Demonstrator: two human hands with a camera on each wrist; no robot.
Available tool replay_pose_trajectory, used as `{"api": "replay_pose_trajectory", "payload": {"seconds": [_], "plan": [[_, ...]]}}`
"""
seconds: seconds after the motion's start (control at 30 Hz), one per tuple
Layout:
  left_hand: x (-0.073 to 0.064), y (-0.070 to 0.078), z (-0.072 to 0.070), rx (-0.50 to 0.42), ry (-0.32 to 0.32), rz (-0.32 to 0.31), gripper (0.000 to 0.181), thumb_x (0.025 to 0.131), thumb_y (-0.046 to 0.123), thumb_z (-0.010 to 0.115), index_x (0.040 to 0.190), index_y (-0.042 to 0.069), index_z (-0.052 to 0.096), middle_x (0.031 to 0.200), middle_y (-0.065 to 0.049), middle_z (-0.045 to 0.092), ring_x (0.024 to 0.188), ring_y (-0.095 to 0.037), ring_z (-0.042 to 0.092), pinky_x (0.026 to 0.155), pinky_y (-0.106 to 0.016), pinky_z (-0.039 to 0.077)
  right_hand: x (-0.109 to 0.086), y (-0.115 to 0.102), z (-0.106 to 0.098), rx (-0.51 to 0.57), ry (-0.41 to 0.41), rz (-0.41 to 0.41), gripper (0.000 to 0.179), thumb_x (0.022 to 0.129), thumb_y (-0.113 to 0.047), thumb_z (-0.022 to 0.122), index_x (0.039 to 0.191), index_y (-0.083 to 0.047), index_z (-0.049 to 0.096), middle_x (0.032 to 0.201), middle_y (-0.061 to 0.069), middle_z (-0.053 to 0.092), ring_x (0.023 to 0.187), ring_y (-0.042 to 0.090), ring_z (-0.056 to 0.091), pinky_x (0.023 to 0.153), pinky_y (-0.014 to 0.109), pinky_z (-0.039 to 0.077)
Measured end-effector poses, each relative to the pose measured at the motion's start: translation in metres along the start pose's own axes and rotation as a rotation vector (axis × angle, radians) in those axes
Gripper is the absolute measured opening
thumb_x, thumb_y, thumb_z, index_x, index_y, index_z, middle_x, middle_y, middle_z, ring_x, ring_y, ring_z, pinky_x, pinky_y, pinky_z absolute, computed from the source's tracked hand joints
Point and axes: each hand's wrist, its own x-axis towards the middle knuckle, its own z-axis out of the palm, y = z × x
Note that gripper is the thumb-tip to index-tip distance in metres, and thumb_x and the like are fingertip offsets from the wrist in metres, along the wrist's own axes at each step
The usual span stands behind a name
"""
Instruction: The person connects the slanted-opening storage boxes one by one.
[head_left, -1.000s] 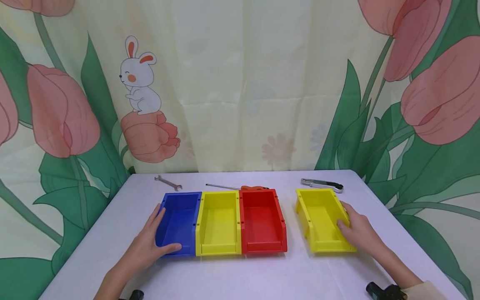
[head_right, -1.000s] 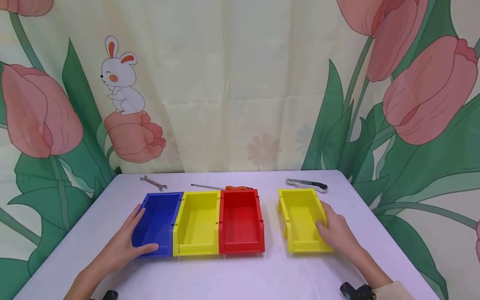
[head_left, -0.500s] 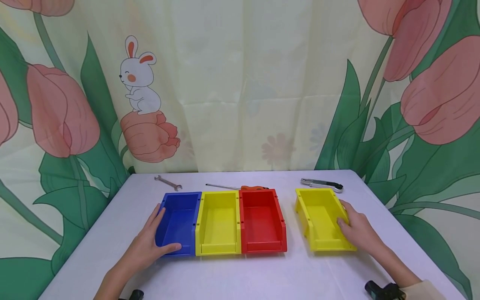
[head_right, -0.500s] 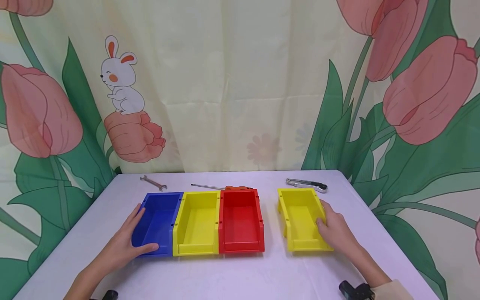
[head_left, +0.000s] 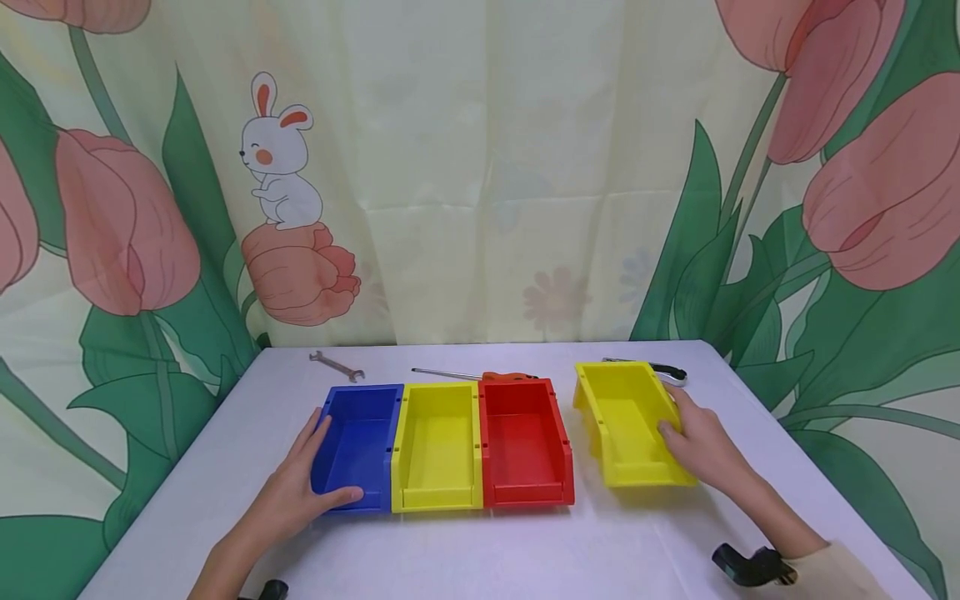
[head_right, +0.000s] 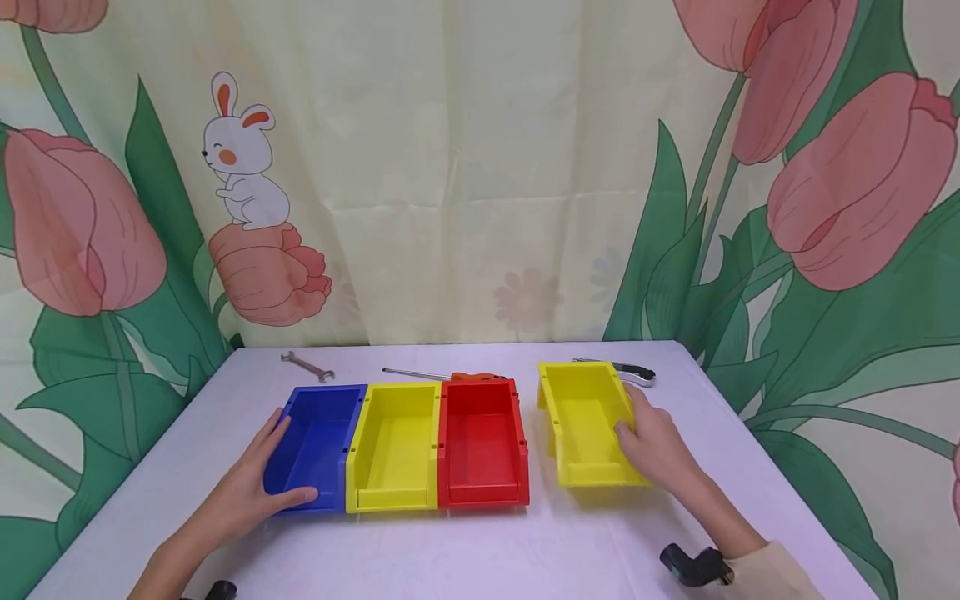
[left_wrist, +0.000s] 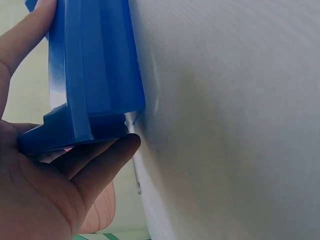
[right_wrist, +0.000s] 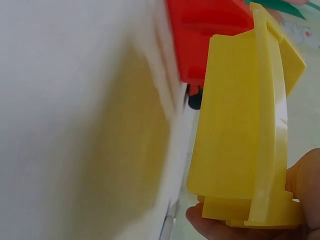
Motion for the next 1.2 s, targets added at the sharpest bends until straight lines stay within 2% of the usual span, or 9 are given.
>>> {"api": "replay_pose_trajectory", "payload": {"seconds": [0.23,0.5,0.97,1.2], "plan": [[0.001,0.000,0.000,-0.001,0.005,0.001,0.139,0.075,0.065,0.088,0.171,0.007,0.006,0.179,-0.023,0.000,0.158,-0.059,0.019,0.117,-0.077,0.028,0.002,-0.019,-0.002,0.029,0.010,-0.017,0.067,0.104,-0.007,0.057,0.161,0.010,0.026,0.138,0.037,0.060,0.089,0.022,0.063,0.095,0.055,0.065],[0.001,0.000,0.000,-0.005,-0.008,-0.012,0.139,0.075,0.064,0.089,0.171,0.007,0.006,0.179,-0.022,-0.002,0.160,-0.058,0.016,0.118,-0.077,0.028,0.004,-0.030,-0.003,0.037,0.029,-0.029,0.067,0.104,-0.006,0.056,0.160,0.012,0.026,0.139,0.039,0.059,0.086,0.021,0.065,0.091,0.053,0.066],[0.000,-0.001,0.002,-0.001,0.004,0.006,0.138,0.075,0.065,0.088,0.171,0.007,0.007,0.179,-0.023,0.000,0.159,-0.058,0.018,0.117,-0.077,0.029,0.005,-0.036,-0.002,0.060,0.002,-0.005,0.067,0.103,-0.006,0.056,0.161,0.010,0.026,0.136,0.037,0.062,0.080,0.018,0.063,0.085,0.047,0.068],[0.000,-0.002,0.002,0.001,0.005,0.000,0.138,0.076,0.064,0.088,0.171,0.007,0.007,0.179,-0.023,0.000,0.159,-0.058,0.018,0.117,-0.077,0.029,0.004,-0.036,0.000,0.063,0.009,-0.020,0.066,0.103,-0.006,0.056,0.161,0.009,0.027,0.136,0.037,0.062,0.083,0.018,0.065,0.087,0.049,0.068]]}}
